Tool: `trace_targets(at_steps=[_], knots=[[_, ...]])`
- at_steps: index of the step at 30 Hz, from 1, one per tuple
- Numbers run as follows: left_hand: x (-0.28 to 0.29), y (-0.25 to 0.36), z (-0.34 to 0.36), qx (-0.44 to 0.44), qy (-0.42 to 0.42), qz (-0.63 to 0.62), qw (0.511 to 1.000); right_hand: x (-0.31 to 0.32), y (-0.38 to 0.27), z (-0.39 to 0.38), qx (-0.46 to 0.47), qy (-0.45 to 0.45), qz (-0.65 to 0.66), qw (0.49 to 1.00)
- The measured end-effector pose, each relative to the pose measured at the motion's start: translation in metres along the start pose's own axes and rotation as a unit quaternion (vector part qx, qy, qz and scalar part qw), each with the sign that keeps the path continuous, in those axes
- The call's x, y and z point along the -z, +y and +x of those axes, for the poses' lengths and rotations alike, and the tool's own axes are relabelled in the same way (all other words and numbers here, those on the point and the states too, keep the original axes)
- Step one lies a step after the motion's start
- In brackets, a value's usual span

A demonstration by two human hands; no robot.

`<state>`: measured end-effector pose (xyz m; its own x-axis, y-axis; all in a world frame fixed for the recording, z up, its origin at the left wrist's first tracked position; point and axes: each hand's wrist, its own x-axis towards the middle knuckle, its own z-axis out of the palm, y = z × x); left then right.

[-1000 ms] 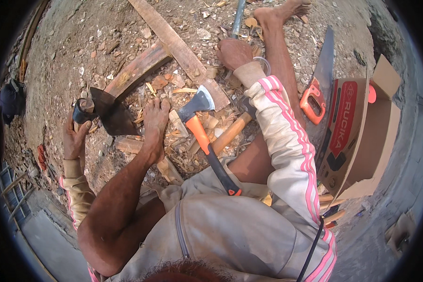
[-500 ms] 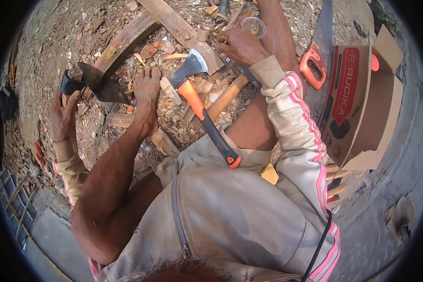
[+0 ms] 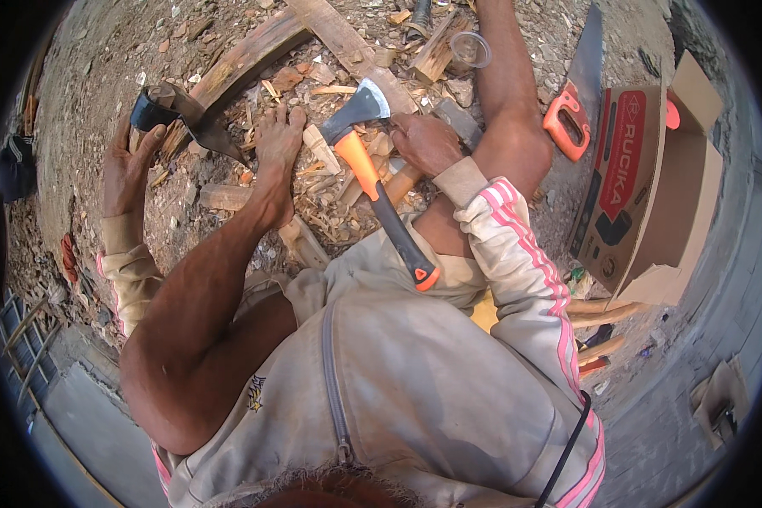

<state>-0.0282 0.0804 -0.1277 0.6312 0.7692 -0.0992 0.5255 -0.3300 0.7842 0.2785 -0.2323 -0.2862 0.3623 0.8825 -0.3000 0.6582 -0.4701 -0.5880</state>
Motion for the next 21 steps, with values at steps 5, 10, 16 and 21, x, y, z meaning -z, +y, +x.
trace_targets(at_steps=[5,10,16,21], knots=[[0.004,-0.001,-0.002,-0.002,0.009,0.054,0.998,-0.017,-0.009,-0.012,-0.002,-0.056,-0.027,0.998],[0.005,-0.010,-0.001,-0.011,0.018,0.063,0.998,-0.039,-0.052,-0.054,-0.035,0.006,0.000,0.999],[0.005,-0.007,0.000,0.005,0.013,0.044,0.999,-0.067,-0.056,-0.073,-0.121,-0.039,0.284,0.950],[0.006,-0.013,-0.001,0.001,0.018,0.076,0.997,-0.029,-0.052,-0.035,0.037,0.150,0.194,0.969]])
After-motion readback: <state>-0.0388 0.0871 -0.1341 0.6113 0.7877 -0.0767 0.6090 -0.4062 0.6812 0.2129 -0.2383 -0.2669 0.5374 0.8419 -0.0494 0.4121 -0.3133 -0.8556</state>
